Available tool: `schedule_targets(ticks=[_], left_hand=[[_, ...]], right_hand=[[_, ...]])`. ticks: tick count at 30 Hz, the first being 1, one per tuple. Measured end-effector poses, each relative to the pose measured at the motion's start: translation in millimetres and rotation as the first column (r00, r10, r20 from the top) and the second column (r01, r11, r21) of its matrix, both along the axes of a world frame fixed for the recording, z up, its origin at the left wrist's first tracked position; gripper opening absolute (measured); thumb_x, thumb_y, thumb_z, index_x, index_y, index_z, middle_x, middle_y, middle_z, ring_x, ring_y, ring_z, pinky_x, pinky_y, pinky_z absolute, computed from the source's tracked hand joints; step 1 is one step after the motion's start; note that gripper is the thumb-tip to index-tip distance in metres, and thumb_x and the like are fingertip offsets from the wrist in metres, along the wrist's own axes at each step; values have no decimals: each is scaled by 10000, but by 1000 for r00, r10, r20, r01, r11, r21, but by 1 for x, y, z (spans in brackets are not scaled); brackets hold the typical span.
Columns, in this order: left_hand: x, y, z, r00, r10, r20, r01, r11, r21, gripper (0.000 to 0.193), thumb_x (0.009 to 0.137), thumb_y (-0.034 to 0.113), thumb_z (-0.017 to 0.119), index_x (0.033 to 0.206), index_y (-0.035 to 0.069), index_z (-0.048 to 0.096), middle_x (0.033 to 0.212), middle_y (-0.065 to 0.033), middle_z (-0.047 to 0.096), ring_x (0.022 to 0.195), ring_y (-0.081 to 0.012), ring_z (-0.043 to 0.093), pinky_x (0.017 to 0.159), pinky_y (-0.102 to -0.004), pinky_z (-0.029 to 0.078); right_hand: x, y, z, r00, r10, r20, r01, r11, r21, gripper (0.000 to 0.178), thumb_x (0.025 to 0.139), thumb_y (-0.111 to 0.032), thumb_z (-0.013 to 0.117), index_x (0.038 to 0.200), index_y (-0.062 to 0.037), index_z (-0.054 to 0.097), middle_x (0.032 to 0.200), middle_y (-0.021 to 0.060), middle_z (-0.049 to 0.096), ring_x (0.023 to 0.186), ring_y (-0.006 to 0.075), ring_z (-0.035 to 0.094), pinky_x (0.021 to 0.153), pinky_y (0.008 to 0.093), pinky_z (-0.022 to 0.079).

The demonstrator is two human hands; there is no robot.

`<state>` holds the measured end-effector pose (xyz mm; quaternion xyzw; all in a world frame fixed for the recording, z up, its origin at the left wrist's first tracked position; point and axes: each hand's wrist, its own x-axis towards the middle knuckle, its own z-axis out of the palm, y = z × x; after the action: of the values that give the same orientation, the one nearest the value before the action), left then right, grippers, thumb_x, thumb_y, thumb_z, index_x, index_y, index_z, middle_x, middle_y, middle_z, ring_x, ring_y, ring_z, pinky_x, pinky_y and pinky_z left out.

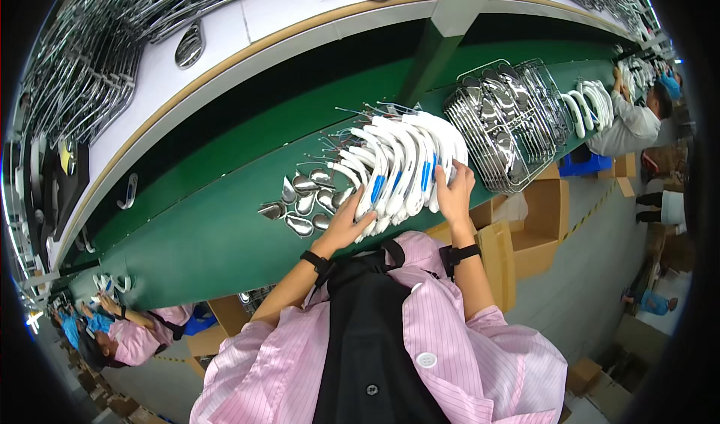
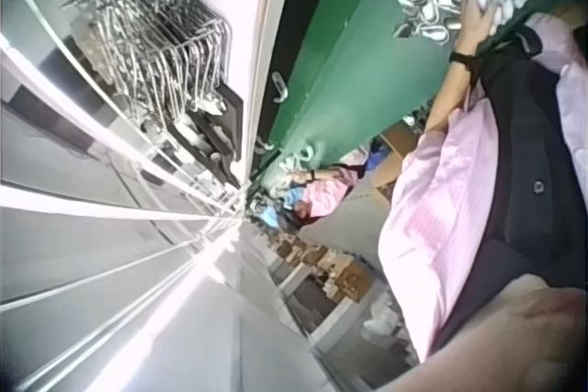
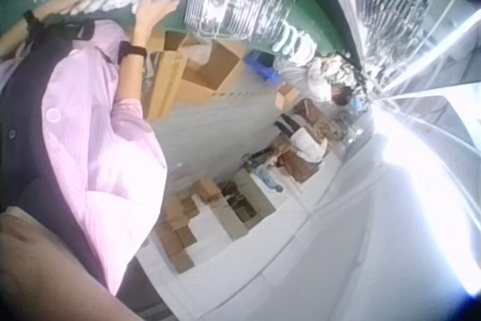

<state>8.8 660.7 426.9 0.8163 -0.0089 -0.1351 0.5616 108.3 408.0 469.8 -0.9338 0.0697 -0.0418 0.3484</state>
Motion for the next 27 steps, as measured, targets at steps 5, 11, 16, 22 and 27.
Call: schedule_targets(ticks=[5,11,16,22,27], left_hand=[[2,-2,3,999,27,46,-33,990,137,754,906,406,601,1417,-65,311,1396,-279,414,1288,-391,426,1054,-398,349],[-2,12,-21,992,123,-13,-122,990,71,768,905,397,604,1440,-52,286,1423,-282,389,1313,-374,412,1084,-389,324],[2,16,-25,983,159,-93,-161,987,-5,634,952,350,548,1404,-51,356,1393,-256,444,1302,-338,440,1076,-369,335],[-1,22,-29,973,219,-76,-221,975,-9,586,966,324,535,1410,-17,366,1357,-223,485,1255,-304,480,1037,-363,373],[-17,46,-7,919,392,-47,-395,915,-82,550,941,268,590,1363,-35,410,1312,-197,520,1225,-280,496,1034,-364,370]], right_hand=[[-4,-11,15,979,63,195,-51,997,-63,520,847,-273,659,1208,63,494,1231,245,467,1154,399,412,1009,468,328],[41,-81,54,932,53,359,82,933,-351,648,771,-310,726,1242,57,473,1249,235,468,1167,400,411,1000,479,347],[78,-154,23,989,136,51,-88,839,-537,955,647,-495,798,1335,51,421,1237,225,517,1124,382,499,961,438,419],[91,-160,32,991,109,74,-67,900,-430,765,637,-331,768,1239,47,484,1149,206,531,1080,377,503,921,444,438],[84,-152,82,958,155,242,-22,879,-476,679,587,-265,726,1164,22,510,1063,185,520,1016,373,494,903,449,424]])
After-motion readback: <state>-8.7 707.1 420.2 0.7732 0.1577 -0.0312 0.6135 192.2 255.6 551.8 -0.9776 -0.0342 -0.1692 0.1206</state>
